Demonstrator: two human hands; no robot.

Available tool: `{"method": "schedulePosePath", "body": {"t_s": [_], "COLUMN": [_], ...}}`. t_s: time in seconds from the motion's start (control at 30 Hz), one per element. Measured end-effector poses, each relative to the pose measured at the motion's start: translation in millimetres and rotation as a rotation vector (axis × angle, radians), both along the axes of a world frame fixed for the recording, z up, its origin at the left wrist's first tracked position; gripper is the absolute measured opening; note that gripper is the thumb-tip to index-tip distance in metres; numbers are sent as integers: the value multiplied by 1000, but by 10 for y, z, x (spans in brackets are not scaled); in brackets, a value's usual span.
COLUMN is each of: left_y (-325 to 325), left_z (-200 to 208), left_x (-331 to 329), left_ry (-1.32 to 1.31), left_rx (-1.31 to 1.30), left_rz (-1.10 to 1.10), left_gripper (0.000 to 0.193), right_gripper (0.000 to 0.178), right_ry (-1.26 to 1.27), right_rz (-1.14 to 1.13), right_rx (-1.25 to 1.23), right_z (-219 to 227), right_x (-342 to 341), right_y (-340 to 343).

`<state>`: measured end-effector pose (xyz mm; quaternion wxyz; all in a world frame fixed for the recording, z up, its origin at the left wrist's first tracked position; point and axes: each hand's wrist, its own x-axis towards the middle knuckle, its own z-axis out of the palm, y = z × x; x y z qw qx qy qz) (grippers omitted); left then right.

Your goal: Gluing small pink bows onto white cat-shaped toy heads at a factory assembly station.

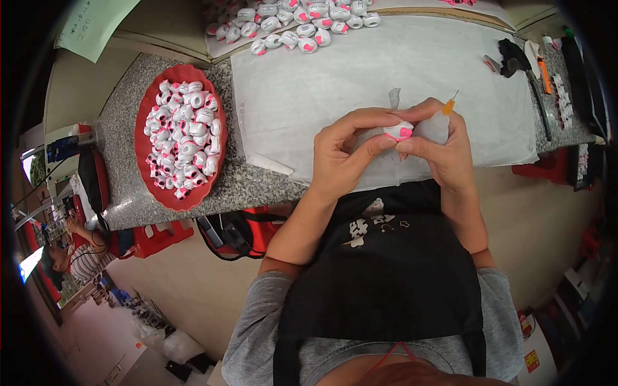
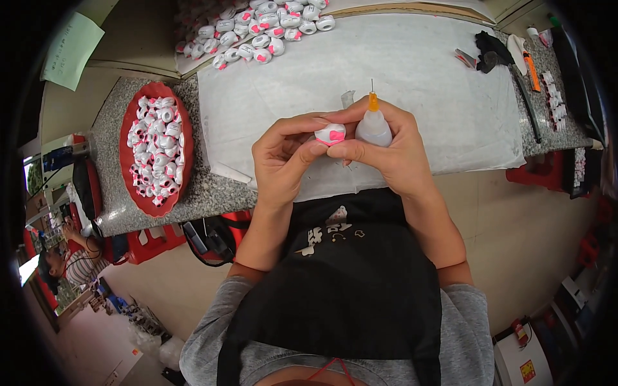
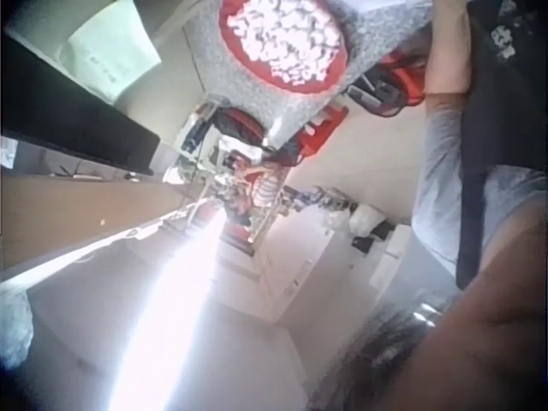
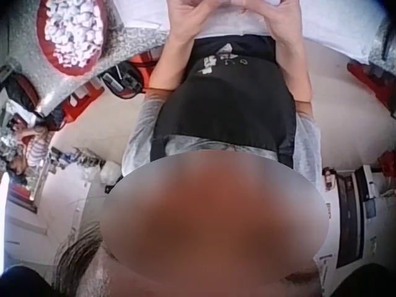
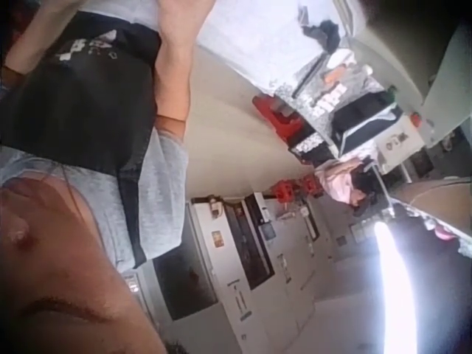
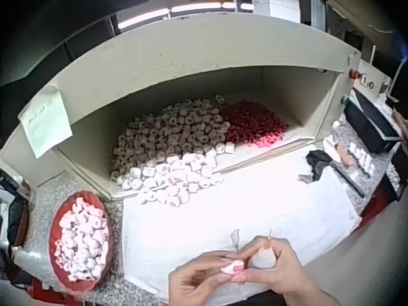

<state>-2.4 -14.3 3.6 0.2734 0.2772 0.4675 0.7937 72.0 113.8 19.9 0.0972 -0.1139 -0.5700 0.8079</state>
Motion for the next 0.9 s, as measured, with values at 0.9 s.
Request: {"method": "schedulePosePath", "body": {"t_s": [0.9], "left_y": [23], "left_z": [4], "left_x": [-11], "left_ry": [-36], "left_rx": [-35], "left_rz": [10], "left_gripper": [23], "right_gripper": [27], "right_ry": [-18], "right_rz": [-25], "right_rx": [-46], "right_z": [25], "right_x": [-13], "right_y": [-31]}}
